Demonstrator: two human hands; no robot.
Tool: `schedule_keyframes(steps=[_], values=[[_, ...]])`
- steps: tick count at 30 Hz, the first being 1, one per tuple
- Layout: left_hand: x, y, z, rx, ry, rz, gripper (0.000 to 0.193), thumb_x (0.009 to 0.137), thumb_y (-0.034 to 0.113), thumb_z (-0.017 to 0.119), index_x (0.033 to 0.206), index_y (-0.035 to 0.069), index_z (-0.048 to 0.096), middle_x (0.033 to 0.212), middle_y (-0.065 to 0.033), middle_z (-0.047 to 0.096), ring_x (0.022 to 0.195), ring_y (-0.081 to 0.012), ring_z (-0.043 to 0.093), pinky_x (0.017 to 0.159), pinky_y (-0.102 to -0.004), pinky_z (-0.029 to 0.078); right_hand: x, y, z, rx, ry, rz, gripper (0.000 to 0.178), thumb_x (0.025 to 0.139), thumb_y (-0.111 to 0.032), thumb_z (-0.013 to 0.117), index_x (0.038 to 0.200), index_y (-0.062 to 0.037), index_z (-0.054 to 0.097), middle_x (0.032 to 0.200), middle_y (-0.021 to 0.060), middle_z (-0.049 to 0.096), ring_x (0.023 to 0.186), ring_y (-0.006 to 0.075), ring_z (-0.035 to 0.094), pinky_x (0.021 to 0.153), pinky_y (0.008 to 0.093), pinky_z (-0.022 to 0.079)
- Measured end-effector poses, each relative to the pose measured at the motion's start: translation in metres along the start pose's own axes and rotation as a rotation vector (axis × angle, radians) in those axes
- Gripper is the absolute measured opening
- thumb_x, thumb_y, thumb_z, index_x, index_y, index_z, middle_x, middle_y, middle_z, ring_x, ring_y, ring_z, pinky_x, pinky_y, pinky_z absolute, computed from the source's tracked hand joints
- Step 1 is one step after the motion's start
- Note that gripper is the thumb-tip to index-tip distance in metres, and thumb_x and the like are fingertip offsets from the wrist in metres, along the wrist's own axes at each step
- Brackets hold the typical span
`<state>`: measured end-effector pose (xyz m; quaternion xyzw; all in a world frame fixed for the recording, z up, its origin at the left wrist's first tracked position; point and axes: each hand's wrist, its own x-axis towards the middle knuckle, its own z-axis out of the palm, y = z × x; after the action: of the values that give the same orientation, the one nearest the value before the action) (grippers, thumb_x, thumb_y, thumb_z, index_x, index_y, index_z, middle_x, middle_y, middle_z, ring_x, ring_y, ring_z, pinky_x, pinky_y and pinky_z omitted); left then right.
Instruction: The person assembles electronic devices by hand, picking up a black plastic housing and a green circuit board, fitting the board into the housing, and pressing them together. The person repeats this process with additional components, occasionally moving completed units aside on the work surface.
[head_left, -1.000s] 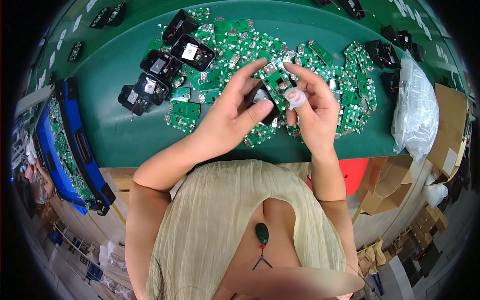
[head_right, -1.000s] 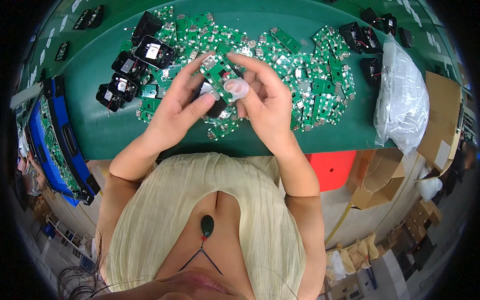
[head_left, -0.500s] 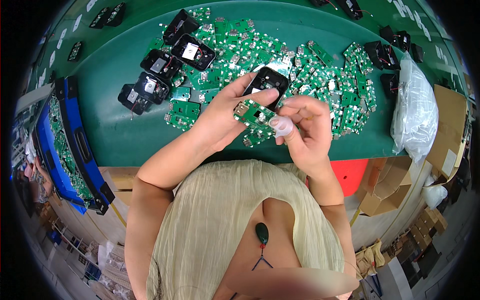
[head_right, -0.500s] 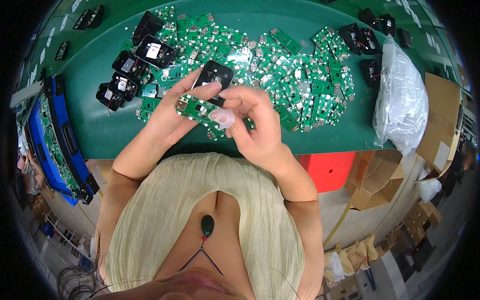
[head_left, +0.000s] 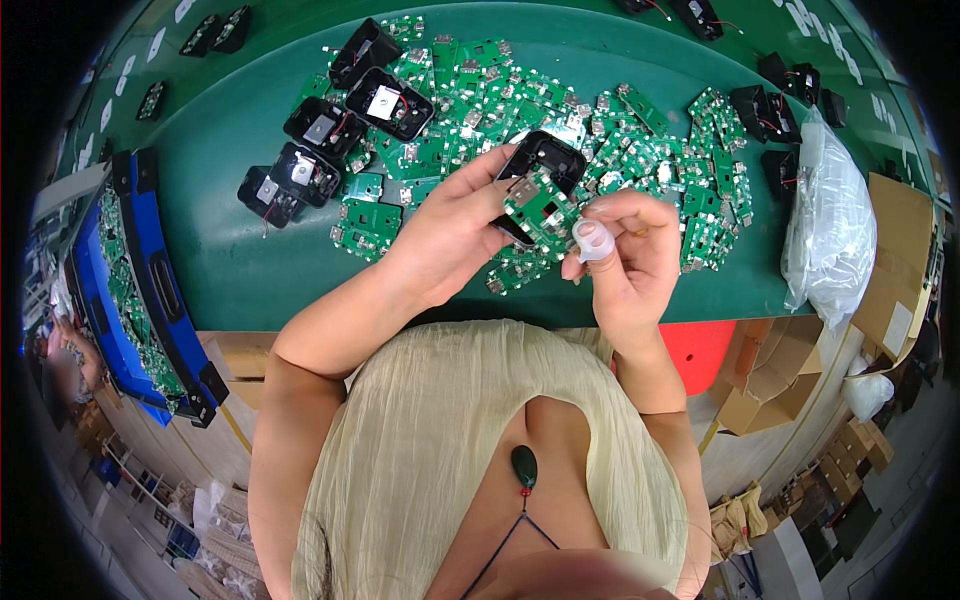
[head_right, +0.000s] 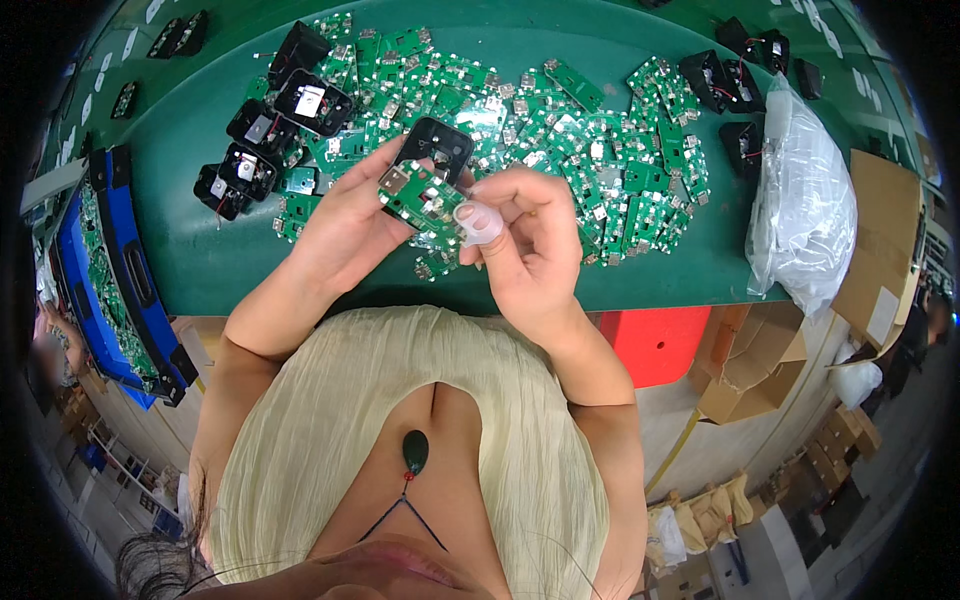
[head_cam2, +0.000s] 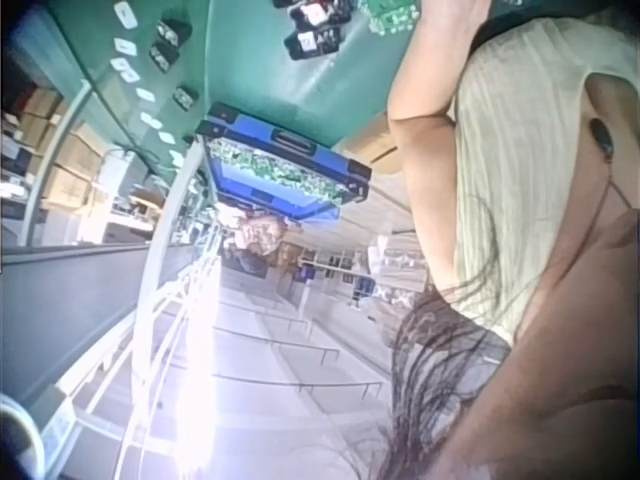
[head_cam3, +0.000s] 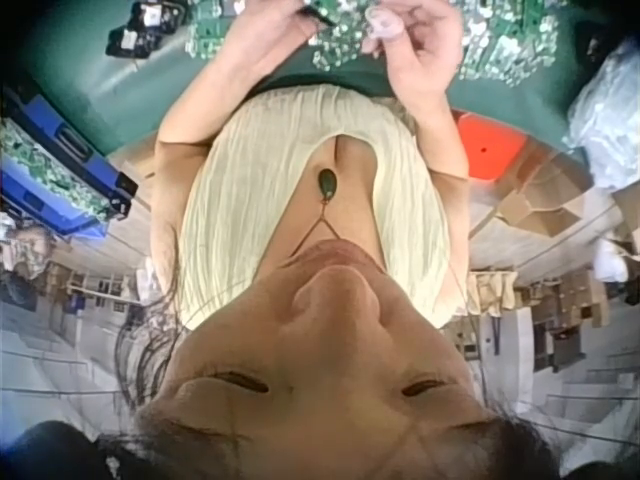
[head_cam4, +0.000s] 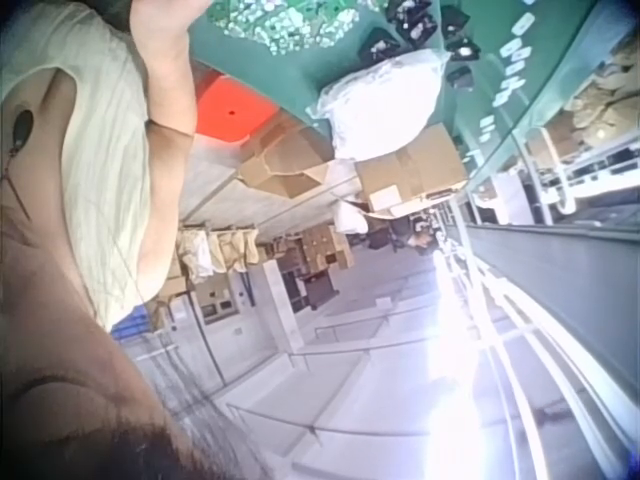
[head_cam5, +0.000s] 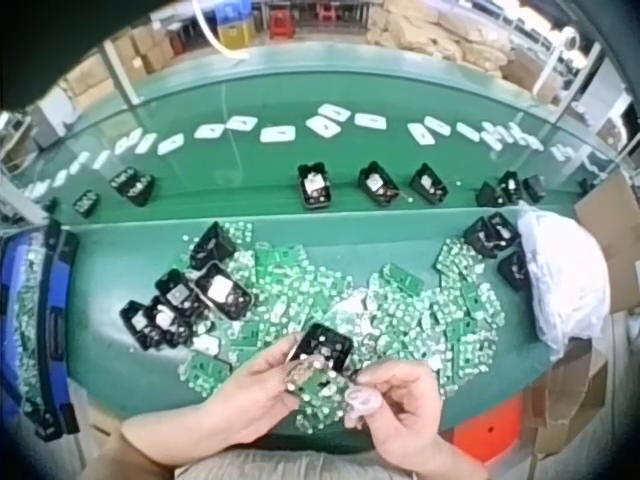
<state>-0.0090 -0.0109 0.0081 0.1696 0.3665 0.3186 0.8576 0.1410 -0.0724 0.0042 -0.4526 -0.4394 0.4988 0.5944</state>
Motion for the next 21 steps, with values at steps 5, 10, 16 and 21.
schedule_keyframes(steps=[5,10,16,21], values=[[0.0,0.006,-0.001,0.059,-0.04,0.046,0.031,0.092,0.016,0.047,0.119,0.001,0.044,0.104,-0.0077,0.056,0.083,-0.0157,0.059,0.072,-0.0277,0.047,0.003,0.0,-0.004,0.013,0.128,-0.023,0.019,0.086,-0.003,0.054,0.101,-0.0023,0.042,0.08,0.0072,0.054,0.054,0.0088,0.052,0.045,0.0189,0.041],[-0.003,0.009,-0.011,0.393,-0.012,0.224,0.031,0.089,0.009,0.049,0.119,0.0,0.045,0.107,-0.0102,0.056,0.089,-0.0194,0.059,0.074,-0.0296,0.048,0.007,-0.001,-0.018,-0.029,0.215,-0.005,0.02,0.086,-0.003,0.055,0.101,-0.0027,0.042,0.082,0.0076,0.054,0.053,0.0083,0.049,0.044,0.0186,0.04],[0.006,0.001,-0.012,1.079,0.185,0.826,0.027,0.087,0.002,0.047,0.114,0.0,0.048,0.106,-0.0101,0.056,0.094,-0.0172,0.056,0.081,-0.0277,0.044,0.0,-0.006,-0.01,0.247,-0.179,0.2,0.024,0.085,-0.003,0.055,0.104,-0.0031,0.039,0.088,0.0078,0.053,0.064,0.0077,0.05,0.048,0.0186,0.042],[0.003,0.007,-0.008,0.491,0.103,0.422,0.027,0.09,0.006,0.045,0.117,0.0,0.046,0.101,-0.0067,0.056,0.083,-0.0102,0.054,0.07,-0.026,0.049,0.004,-0.005,-0.007,0.174,0.037,0.093,0.024,0.086,-0.004,0.055,0.104,-0.0031,0.039,0.088,0.0084,0.053,0.058,0.0081,0.049,0.046,0.019,0.041]])
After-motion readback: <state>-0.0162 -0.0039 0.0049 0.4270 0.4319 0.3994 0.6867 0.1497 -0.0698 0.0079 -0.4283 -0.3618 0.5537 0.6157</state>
